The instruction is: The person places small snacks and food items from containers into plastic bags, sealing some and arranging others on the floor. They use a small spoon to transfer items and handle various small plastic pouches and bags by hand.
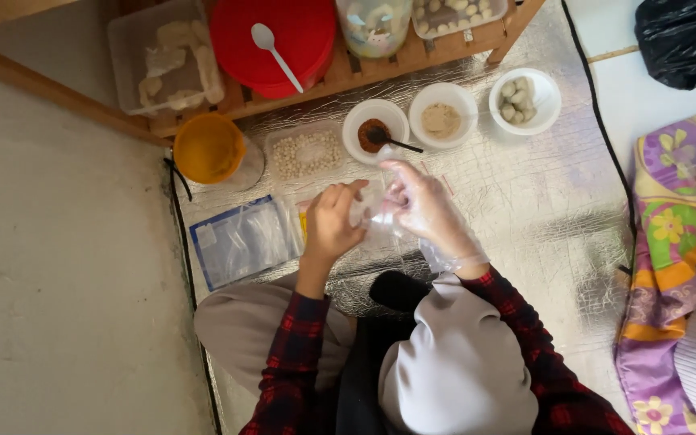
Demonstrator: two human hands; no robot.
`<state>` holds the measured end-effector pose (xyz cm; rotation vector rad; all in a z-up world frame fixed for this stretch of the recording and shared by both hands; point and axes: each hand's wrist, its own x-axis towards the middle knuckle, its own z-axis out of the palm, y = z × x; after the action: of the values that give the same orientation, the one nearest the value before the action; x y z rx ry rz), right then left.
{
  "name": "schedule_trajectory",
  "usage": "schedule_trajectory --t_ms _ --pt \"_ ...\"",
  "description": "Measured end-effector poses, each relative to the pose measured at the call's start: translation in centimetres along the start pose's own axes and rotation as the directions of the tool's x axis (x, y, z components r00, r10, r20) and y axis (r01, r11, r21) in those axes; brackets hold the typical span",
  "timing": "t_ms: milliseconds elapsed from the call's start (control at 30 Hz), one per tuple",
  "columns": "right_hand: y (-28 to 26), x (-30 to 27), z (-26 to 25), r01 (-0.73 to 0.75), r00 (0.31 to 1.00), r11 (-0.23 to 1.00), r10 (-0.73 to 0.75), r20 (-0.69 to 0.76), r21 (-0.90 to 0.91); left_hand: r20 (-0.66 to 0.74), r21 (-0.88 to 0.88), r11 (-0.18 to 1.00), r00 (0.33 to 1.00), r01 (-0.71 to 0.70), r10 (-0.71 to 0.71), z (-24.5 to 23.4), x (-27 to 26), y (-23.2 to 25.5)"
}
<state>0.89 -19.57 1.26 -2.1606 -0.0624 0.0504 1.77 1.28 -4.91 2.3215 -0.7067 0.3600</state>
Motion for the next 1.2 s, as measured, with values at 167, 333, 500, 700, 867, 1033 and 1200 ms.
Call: schedule_trajectory --t_ms 167,333,500,700,867,1033,1200 --pt "-1.7 -0.2 -3.0 -0.070 0.997 0.969 0.071 0.001 0.235 -0.093 0.133 0.983 0.989 0.127 -0.115 -4.3 1.8 1.1" --pt "-4.0 -0.5 -3.6 -0.078 0.996 0.960 0.087 -0.023 0.267 0.171 -0.530 0.790 0.951 0.308 -0.256 -5.1 2.2 3.0" --pt "-4.7 -0.2 -4.7 -0.079 0.996 0.875 0.085 0.010 0.478 0.210 -0.896 0.213 0.794 0.390 -0.571 -1.7 -0.2 -0.7" --pt "-4.9 -0.4 -4.9 -0.088 0.996 0.838 0.077 0.044 0.538 0.075 -0.842 0.349 0.731 0.411 -0.678 -1.6 -0.2 -0.2" --pt "-2.3 -0.4 -1.1 0.010 0.994 1.000 -0.008 -0.113 0.020 -0.019 -0.184 0.982 0.999 -0.034 0.031 -6.5 3.8 8.0" --pt "-3.8 -0.4 -0.7 0.036 0.997 0.993 -0.042 -0.057 -0.115 0.018 -0.109 0.985 0.991 -0.131 0.134 -4.1 4.1 6.3" --pt "-2.7 -0.6 -4.4 0.059 0.993 0.923 -0.093 0.071 0.380 -0.055 -0.336 0.938 0.996 -0.089 0.075 -4.5 4.6 5.6"
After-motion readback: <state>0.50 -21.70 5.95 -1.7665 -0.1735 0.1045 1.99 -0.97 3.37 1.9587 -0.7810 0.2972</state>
